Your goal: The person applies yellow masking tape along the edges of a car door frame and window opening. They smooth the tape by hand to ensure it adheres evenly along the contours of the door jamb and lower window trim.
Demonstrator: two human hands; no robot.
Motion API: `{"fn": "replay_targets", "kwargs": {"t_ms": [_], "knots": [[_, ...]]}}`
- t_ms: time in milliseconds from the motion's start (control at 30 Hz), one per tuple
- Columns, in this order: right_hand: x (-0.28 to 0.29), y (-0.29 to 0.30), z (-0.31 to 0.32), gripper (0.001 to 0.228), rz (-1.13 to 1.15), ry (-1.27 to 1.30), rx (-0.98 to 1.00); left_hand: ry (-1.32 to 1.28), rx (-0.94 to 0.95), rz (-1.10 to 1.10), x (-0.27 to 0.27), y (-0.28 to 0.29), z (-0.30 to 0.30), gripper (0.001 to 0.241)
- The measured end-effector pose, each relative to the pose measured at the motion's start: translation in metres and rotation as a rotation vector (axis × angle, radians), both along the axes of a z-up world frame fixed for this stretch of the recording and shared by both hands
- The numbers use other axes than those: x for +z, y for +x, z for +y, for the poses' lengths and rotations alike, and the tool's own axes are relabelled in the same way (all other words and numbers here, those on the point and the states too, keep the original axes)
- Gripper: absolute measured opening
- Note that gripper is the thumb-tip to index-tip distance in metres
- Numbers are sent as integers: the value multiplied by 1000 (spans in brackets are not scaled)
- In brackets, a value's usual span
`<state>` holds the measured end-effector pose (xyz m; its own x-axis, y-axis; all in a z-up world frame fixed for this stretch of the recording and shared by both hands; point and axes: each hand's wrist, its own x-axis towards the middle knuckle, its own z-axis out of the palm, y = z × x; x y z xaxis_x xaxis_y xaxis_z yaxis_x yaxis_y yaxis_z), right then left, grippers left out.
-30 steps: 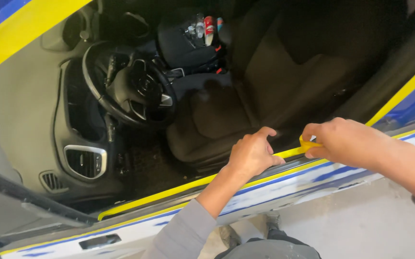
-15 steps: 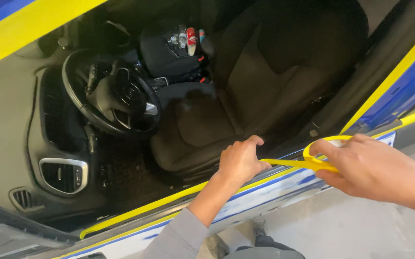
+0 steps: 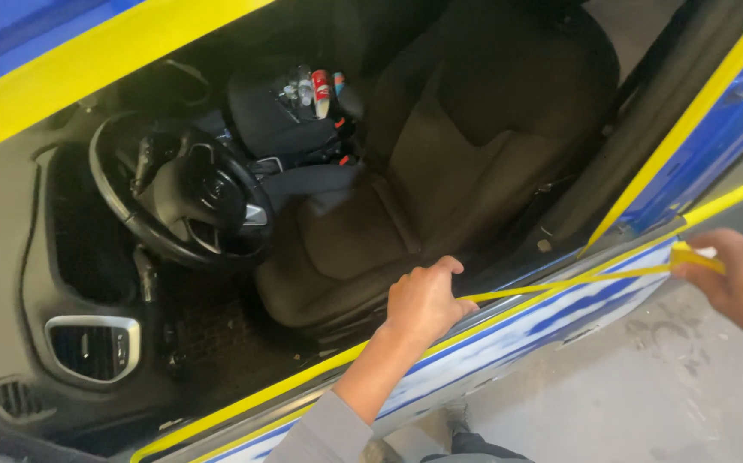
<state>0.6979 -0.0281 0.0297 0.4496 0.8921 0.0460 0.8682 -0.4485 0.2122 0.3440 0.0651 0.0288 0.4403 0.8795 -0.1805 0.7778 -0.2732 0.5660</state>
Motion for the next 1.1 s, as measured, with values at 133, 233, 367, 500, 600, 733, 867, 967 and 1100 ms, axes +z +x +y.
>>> {"fn": "replay_targets", "kwargs": {"t_ms": [133,233,367,500,600,733,867,967,1100], "knots": [[10,4,1,42,-132,62,56,32,-26,17,-3,0,1,56],[30,-6,10,43,11,-33,-21,39,-51,40,3,4,6,56],[56,-32,13,42,173,-125,-102,-44,-112,87,16,17,11,66],[56,-39,10,35,73,-75,-9,223,-235,-265,27,61,7,51],[54,-40,7,34,105,21,1,273,-349,-293,55,118,-6,41],[49,-39,3,35,153,104,34,531,-412,-367,43,168,-11,27],[37,-40,-5,26,157,288,77,552,-399,-400,33,181,-9,17],[44,-47,-5,25,193,346,25,517,-369,-417,42,182,-9,14],[44,-56,-5,23,234,479,-84,517,-331,-390,41,187,-8,12]]}}
